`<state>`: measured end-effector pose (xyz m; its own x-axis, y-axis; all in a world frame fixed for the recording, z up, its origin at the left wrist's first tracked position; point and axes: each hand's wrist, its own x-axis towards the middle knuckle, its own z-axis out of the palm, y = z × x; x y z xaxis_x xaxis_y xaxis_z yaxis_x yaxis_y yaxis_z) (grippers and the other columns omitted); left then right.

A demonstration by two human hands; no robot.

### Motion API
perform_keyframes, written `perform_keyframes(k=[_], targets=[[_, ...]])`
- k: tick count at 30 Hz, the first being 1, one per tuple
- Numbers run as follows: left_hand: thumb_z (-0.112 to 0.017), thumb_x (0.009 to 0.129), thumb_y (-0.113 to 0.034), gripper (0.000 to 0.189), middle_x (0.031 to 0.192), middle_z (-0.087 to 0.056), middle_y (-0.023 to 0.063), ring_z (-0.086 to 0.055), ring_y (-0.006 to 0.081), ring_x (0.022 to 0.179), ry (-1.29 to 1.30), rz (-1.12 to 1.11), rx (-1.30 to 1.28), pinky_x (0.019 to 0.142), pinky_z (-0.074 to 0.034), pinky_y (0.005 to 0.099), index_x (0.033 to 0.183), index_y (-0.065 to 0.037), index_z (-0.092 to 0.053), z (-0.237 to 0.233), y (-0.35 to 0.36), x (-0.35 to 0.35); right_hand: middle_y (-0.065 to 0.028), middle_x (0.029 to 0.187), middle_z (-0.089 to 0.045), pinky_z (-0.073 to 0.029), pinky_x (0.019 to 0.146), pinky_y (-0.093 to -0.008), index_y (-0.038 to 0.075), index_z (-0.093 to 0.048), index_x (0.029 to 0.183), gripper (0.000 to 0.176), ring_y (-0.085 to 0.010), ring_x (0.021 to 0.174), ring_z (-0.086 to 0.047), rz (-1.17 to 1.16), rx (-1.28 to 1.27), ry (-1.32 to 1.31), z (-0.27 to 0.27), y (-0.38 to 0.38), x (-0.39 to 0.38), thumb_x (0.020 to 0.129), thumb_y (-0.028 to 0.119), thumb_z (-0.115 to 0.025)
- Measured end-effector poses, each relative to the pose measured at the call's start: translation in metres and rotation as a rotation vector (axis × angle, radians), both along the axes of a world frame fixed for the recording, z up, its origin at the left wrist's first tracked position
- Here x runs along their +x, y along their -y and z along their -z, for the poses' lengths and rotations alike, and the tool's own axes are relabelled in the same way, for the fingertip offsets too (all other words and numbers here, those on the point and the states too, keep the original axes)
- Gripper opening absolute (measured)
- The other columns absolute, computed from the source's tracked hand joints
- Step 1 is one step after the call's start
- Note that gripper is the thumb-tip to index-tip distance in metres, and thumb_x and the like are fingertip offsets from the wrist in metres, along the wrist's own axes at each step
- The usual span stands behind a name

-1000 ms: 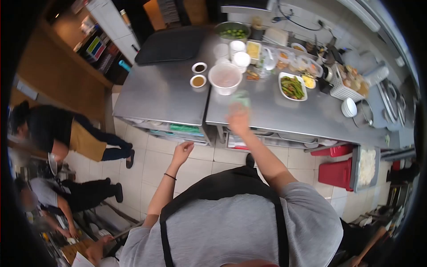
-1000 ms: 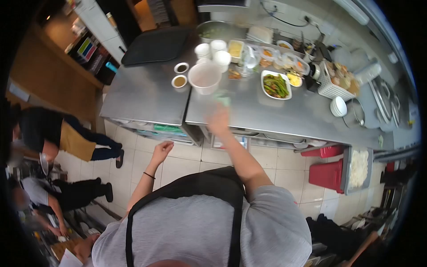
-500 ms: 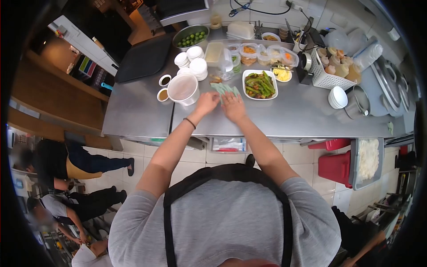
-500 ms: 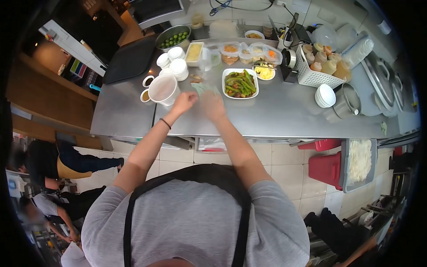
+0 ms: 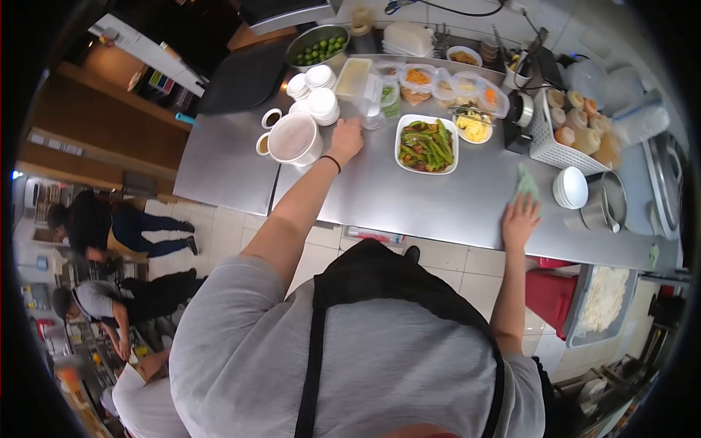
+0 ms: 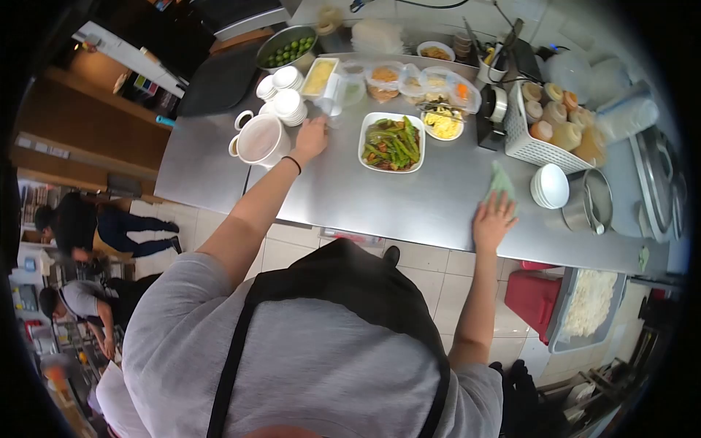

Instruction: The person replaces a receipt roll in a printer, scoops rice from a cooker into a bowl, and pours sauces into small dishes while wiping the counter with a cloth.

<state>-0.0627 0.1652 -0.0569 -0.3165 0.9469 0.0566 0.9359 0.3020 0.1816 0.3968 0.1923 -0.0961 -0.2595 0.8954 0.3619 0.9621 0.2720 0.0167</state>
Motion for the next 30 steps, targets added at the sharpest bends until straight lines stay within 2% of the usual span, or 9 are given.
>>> perform_keyframes(k=[3,6,10,13,17,19,23,25,30], targets=[[-0.056,0.073,-0.011,0.038,0.105,-0.055,0.014,-0.046,0.0324,0.107,0.027,0.052,0.053,0.085,-0.042,0.0413,0.11,-0.004,-0.049,0.001,0.028,0.018,-0.0181,0.129,-0.041,-0.029,0.095,-0.0513,0.003,-0.046,0.122,0.04,-0.0326,0.121,-0.037,0.072,-0.013,-0.135,0.014,-0.008,-0.006,0.085,0.018,-0.047],[-0.06,0.072,-0.012,0.042,0.109,-0.054,0.0143,-0.045,0.0329,0.106,0.121,0.221,0.272,0.087,-0.04,0.0419,0.112,-0.004,-0.049,-0.016,0.069,0.038,-0.02,0.12,-0.049,-0.034,0.095,-0.0401,-0.001,-0.05,0.116,0.034,-0.036,0.112,-0.045,-0.259,-0.062,-0.288,0.028,0.027,-0.043,0.083,0.005,-0.047],[-0.061,0.072,-0.012,0.039,0.111,-0.052,0.0142,-0.045,0.0331,0.105,-0.006,0.173,0.538,0.089,-0.037,0.0424,0.11,-0.003,-0.052,-0.059,0.111,0.0,-0.0141,0.103,-0.059,-0.041,0.086,-0.0415,0.001,-0.058,0.102,0.032,-0.028,0.098,-0.056,-0.638,-0.068,-0.418,0.008,0.101,-0.129,0.072,-0.005,-0.051],[-0.058,0.077,-0.014,0.034,0.111,-0.052,0.0154,-0.045,0.0341,0.104,-0.03,-0.153,0.678,0.088,-0.036,0.0413,0.109,-0.002,-0.054,-0.061,0.131,-0.071,-0.0134,0.098,-0.059,-0.044,0.081,-0.0335,0.001,-0.06,0.097,0.024,-0.0279,0.092,-0.056,-0.784,-0.447,-0.789,-0.006,0.122,-0.186,0.075,-0.001,-0.053],[-0.055,0.082,-0.017,0.031,0.108,-0.056,0.0143,-0.052,0.0271,0.096,0.092,-0.367,0.58,0.083,-0.041,0.0361,0.108,0.0,-0.055,-0.011,0.129,-0.165,-0.0072,0.09,-0.061,-0.042,0.076,-0.027,-0.003,-0.058,0.104,0.023,-0.0155,0.083,-0.054,-0.443,-1.095,-1.461,-0.014,0.126,-0.285,0.086,0.01,-0.05],[-0.051,0.088,-0.022,0.032,0.104,-0.057,0.0105,-0.054,0.0202,0.091,0.739,-0.409,0.558,0.078,-0.043,0.0305,0.109,0.001,-0.054,0.007,0.121,-0.187,-0.0121,0.115,-0.053,-0.035,0.09,-0.0256,-0.003,-0.051,0.116,0.034,-0.0179,0.104,-0.049,-0.273,-1.173,-1.655,-0.006,0.114,-0.34,0.087,0.015,-0.05],[-0.049,0.089,-0.023,0.03,0.102,-0.058,0.0064,-0.055,0.0166,0.094,0.981,-0.432,0.479,0.079,-0.043,0.0281,0.109,0.0,-0.054,0.005,0.117,-0.177,-0.0117,0.141,-0.025,-0.014,0.105,-0.0257,-0.001,-0.035,0.13,0.043,-0.0184,0.131,-0.02,-0.479,-1.016,-1.86,-0.015,0.086,-0.429,0.089,0.011,-0.041],[-0.049,0.09,-0.022,0.027,0.093,-0.059,0.0053,-0.054,0.0143,0.086,1.311,-0.501,0.668,0.076,-0.044,0.0281,0.101,0.001,-0.056,0.003,0.117,-0.165,-0.0112,0.142,-0.024,-0.014,0.105,-0.0258,0.0,-0.032,0.132,0.044,-0.0186,0.131,-0.019,-0.509,-1.012,-1.853,-0.014,0.079,-0.45,0.089,0.009,-0.04],[-0.042,0.092,-0.019,0.025,0.103,-0.056,0.0086,-0.054,0.0197,0.094,1.479,-0.579,0.81,0.084,-0.044,0.0344,0.105,0.0,-0.052,0.004,0.117,-0.158,-0.0151,0.141,-0.024,-0.02,0.105,-0.0281,0.001,-0.028,0.133,0.046,-0.0237,0.129,-0.027,-0.591,-1.034,-1.722,-0.004,0.096,-0.456,0.089,0.01,-0.038]])
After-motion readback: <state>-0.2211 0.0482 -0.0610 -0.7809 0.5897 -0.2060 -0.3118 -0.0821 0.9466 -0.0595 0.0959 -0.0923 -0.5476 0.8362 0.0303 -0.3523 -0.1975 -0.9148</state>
